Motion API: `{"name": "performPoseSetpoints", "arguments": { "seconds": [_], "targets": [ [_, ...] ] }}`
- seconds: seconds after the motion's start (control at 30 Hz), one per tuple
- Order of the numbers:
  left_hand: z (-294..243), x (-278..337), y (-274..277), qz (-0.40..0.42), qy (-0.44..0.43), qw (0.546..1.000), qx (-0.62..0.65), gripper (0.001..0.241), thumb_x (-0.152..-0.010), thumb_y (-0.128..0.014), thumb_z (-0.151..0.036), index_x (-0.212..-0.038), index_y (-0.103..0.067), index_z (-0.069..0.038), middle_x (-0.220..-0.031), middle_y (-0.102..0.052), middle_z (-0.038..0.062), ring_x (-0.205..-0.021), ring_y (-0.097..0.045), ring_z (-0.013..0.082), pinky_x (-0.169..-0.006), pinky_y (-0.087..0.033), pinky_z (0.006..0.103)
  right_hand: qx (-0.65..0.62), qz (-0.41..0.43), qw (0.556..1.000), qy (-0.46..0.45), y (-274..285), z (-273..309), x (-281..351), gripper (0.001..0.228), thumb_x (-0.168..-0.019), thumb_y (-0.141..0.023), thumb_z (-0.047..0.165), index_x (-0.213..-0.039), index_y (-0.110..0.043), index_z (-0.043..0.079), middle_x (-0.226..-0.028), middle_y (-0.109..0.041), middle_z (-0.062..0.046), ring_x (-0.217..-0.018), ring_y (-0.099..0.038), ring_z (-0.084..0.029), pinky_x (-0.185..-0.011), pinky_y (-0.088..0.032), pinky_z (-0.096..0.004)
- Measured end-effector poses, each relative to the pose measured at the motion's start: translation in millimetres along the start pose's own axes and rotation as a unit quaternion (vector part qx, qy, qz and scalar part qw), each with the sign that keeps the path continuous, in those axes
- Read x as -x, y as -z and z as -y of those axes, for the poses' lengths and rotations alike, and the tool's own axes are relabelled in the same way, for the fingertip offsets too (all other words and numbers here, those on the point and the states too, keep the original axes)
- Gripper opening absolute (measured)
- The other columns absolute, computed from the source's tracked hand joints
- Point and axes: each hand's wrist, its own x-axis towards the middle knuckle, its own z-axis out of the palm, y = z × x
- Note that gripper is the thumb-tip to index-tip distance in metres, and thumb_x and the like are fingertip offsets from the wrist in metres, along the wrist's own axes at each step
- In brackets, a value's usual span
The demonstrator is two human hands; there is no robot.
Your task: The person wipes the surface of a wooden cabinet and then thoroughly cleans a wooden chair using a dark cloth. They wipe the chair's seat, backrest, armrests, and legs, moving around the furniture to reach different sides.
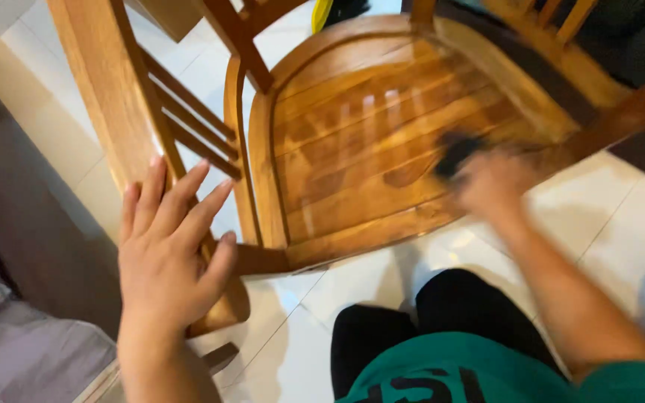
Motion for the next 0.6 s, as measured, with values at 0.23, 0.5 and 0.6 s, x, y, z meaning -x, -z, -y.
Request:
{"name": "performPoseSetpoints", "arguments": {
  "seconds": [0.23, 0.5, 0.6],
  "targets": [
    [-1, -4, 3, -0.008, -0.010, 1.000, -0.001, 0.052, -0.081, -0.063, -0.019, -0.133, -0.070, -0.020, -0.150, -0.058, 0.005, -0.155, -0.036, 0.0362, -0.129, -0.022, 0.0539, -0.115, -0.029, 0.991, 0.060, -49, 65, -22, 0.034, -0.079, -0.066, 0.026, -0.107, -0.077, 0.011, -0.121, -0.069, -0.018, -0.121, -0.057, -0.039, -0.103, -0.043, -0.054],
    [-8, -8, 3, -0.025, 0.014, 0.999, 0.036, 0.046, -0.083, -0.056, -0.017, -0.127, -0.068, -0.020, -0.147, -0.056, 0.008, -0.154, -0.038, 0.0368, -0.129, -0.024, 0.0557, -0.181, 0.032, 0.964, 0.191, -17, 6, 17, 0.044, -0.068, -0.079, 0.047, -0.096, -0.074, 0.014, -0.135, -0.063, -0.013, -0.134, -0.052, -0.036, -0.111, -0.040, -0.055],
    [-18, -14, 4, -0.063, 0.024, 0.997, -0.036, 0.051, -0.079, -0.060, -0.017, -0.130, -0.068, -0.015, -0.157, -0.050, 0.024, -0.154, -0.038, 0.0432, -0.128, -0.026, 0.0583, -0.107, -0.010, 0.994, 0.023, -13, -62, 5, 0.048, -0.077, -0.079, 0.051, -0.098, -0.071, 0.009, -0.127, -0.064, -0.019, -0.126, -0.055, -0.041, -0.106, -0.045, -0.054]
  ]
}}
